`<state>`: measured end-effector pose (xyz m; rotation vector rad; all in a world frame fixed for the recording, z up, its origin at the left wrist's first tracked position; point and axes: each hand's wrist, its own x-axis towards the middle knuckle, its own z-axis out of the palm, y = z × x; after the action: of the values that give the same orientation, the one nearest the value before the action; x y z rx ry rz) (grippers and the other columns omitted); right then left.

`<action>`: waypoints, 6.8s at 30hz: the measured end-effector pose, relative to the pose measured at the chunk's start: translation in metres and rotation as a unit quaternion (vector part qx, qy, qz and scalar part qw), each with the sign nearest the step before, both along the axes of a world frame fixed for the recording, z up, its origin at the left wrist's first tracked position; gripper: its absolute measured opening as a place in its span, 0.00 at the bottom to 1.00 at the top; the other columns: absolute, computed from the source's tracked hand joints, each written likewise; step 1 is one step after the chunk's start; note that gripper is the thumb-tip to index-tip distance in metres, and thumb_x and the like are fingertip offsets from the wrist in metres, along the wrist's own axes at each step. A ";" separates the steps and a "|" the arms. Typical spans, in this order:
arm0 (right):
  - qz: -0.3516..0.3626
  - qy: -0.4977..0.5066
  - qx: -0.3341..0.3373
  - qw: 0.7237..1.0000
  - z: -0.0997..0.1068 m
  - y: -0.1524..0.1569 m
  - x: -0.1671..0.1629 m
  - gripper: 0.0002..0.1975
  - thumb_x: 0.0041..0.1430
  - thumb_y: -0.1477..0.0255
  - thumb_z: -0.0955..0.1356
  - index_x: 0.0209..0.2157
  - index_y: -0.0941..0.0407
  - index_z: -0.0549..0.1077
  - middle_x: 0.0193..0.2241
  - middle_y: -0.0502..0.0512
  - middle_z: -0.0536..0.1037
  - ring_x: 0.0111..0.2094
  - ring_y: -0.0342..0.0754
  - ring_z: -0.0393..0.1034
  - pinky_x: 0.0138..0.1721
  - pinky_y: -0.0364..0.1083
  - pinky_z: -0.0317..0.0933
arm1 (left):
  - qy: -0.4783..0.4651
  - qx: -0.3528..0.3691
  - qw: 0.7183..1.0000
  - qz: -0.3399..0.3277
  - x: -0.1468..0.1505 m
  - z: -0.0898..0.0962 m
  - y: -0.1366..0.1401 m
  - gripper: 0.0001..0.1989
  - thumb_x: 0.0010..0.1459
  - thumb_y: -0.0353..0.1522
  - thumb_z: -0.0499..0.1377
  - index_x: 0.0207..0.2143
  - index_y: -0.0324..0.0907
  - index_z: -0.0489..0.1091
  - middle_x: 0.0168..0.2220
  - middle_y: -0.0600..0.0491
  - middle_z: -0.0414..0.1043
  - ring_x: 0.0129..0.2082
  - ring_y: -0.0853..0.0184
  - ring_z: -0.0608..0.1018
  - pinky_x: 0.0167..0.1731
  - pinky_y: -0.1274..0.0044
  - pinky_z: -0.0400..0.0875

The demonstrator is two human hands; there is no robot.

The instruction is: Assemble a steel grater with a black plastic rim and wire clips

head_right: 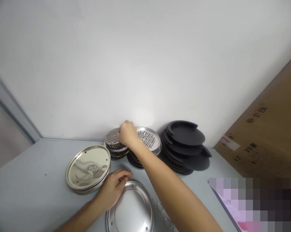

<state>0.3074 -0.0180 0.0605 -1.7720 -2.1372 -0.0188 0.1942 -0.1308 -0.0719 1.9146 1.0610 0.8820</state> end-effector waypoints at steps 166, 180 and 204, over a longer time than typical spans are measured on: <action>0.032 0.246 -0.226 0.942 -0.088 -0.201 0.105 0.18 0.52 0.68 0.74 0.46 0.54 0.78 0.61 0.62 0.65 0.60 0.59 0.64 0.62 0.56 0.57 | 0.235 0.008 0.963 -0.133 -0.041 0.004 -0.042 0.69 0.30 0.48 0.75 0.70 0.53 0.41 0.68 0.43 0.46 0.68 0.40 0.49 0.64 0.50 0.53; 0.029 0.189 -0.122 0.974 -0.092 -0.199 0.107 0.09 0.64 0.71 0.66 0.41 0.54 0.78 0.47 0.61 0.73 0.49 0.56 0.70 0.51 0.55 0.65 | 0.287 -0.040 0.946 -0.148 -0.044 0.018 -0.038 0.71 0.30 0.53 0.74 0.71 0.45 0.40 0.72 0.38 0.37 0.70 0.42 0.43 0.66 0.50 0.46; 0.095 0.231 -0.245 0.937 -0.089 -0.198 0.117 0.33 0.50 0.71 0.74 0.59 0.52 0.69 0.66 0.59 0.60 0.65 0.57 0.56 0.66 0.56 0.52 | 0.261 -0.008 0.954 -0.144 -0.045 0.010 -0.038 0.62 0.30 0.52 0.74 0.66 0.45 0.54 0.70 0.40 0.43 0.70 0.41 0.46 0.65 0.49 0.51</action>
<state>0.4239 -0.2158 -0.0286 -1.5771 -2.0458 0.9593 0.1492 -0.1688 -0.0616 2.2792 1.0327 0.2002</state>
